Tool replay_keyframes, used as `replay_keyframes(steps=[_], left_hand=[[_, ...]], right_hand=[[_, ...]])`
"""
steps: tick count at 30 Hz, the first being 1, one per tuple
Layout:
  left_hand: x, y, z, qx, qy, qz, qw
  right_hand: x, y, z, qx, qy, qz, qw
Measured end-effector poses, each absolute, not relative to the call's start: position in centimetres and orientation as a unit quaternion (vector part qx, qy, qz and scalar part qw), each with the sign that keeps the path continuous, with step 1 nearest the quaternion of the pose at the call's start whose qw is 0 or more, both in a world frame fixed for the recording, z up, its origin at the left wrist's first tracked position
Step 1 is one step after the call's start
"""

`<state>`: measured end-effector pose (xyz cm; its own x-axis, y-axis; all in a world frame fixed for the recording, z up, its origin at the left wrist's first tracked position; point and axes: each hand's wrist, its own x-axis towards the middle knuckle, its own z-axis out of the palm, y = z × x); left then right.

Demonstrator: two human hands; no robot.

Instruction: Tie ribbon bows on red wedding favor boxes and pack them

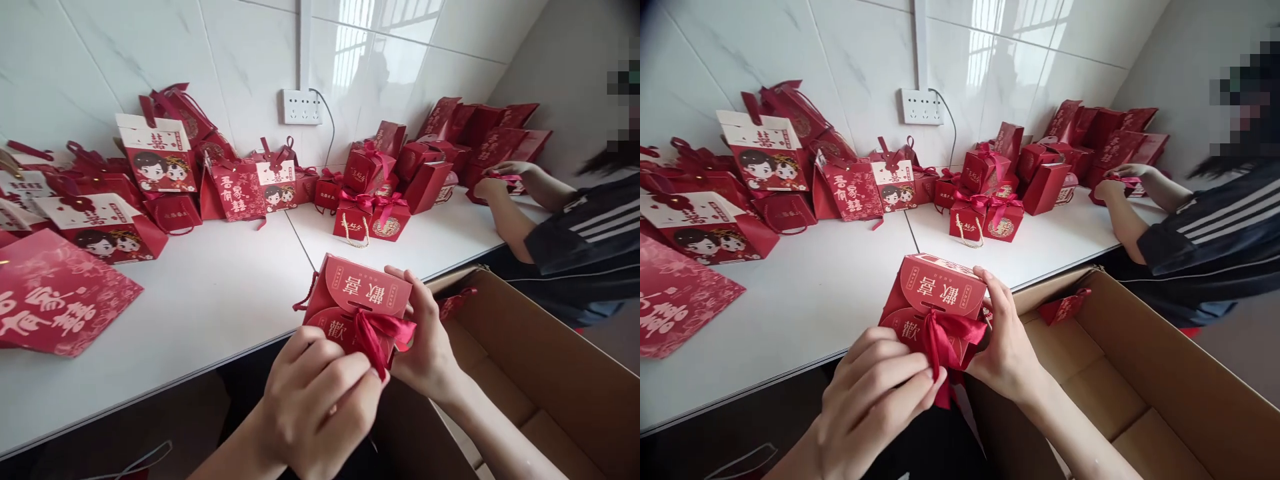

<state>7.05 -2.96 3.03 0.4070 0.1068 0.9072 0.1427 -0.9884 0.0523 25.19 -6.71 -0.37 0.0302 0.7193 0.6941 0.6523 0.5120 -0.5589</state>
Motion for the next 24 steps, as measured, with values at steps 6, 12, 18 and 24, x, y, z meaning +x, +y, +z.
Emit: replay_keyframes(steps=[6, 12, 18, 24], left_hand=[[9.5, -3.9, 2.9, -0.803, -0.061, -0.593, 0.004], [9.8, -4.4, 3.2, -0.835, -0.052, -0.547, -0.023], [10.7, -3.5, 3.3, -0.846, -0.039, -0.530, -0.035], [14.0, 0.7, 0.3, -0.799, -0.218, -0.554, -0.088]], right_hand=[[26.5, -8.8, -0.5, -0.515, -0.661, 0.027, 0.545], [28.5, -10.7, -0.8, -0.547, -0.642, 0.003, 0.538], [30.3, -13.1, -1.2, -0.571, -0.622, -0.010, 0.535], [31.7, -14.0, -1.7, -0.581, -0.373, 0.206, 0.693]])
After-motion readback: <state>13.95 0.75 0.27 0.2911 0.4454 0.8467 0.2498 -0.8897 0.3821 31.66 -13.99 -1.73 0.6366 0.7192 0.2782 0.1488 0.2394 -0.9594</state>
